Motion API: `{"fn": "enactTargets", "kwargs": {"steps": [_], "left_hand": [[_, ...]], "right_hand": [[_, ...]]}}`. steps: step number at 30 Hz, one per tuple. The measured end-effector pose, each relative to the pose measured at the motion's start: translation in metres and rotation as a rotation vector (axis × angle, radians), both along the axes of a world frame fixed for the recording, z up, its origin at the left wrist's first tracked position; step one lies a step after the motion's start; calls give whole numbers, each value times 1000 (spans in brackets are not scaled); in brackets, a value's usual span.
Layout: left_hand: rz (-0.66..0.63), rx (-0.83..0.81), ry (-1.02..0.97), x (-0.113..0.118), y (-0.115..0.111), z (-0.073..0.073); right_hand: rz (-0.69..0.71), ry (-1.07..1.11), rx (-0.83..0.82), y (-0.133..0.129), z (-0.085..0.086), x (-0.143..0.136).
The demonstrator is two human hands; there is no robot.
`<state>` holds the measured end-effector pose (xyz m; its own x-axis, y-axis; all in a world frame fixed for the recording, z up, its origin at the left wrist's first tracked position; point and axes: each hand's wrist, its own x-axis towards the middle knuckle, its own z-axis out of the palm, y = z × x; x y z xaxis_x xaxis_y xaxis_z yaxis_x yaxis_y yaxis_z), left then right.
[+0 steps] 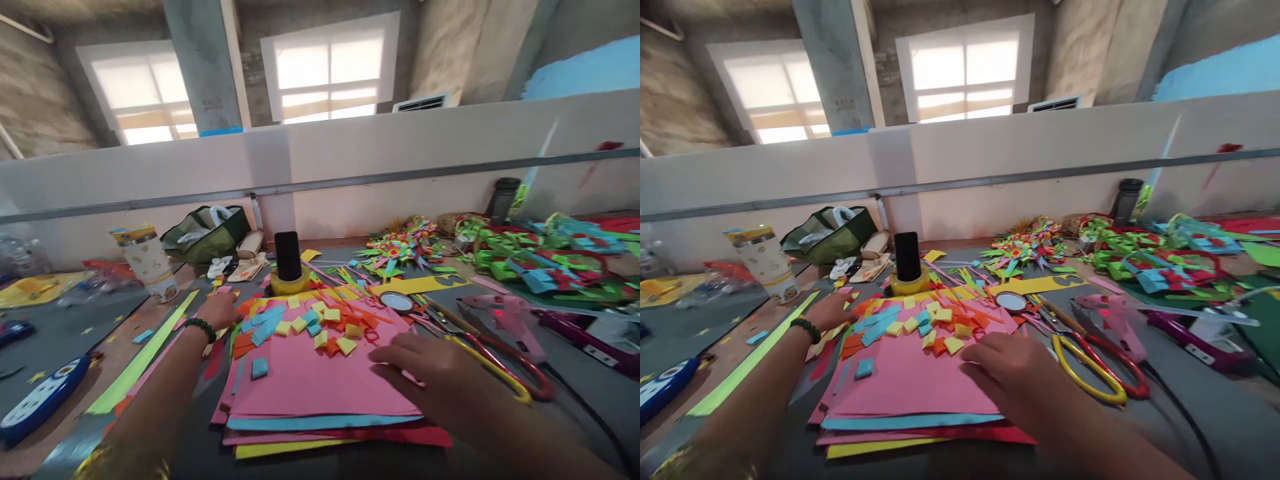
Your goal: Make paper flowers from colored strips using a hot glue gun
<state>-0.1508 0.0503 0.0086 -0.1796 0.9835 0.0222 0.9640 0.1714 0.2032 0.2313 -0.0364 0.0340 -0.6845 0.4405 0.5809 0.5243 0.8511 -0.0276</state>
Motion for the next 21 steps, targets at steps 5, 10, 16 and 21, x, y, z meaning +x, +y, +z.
{"fn": "enactTargets", "kwargs": {"steps": [5,10,16,21], "left_hand": [[-47,-21,-64,-8,10,-25],[-59,5,-144,-23,10,-39],[-91,30,-194,-28,17,-49],[-72,73,-226,-25,11,-43]], "right_hand": [[120,-186,-190,41,8,-49],[87,-138,-313,77,-28,-61],[73,-85,-329,76,-42,-59],[225,86,-171,69,-48,-65]]}}
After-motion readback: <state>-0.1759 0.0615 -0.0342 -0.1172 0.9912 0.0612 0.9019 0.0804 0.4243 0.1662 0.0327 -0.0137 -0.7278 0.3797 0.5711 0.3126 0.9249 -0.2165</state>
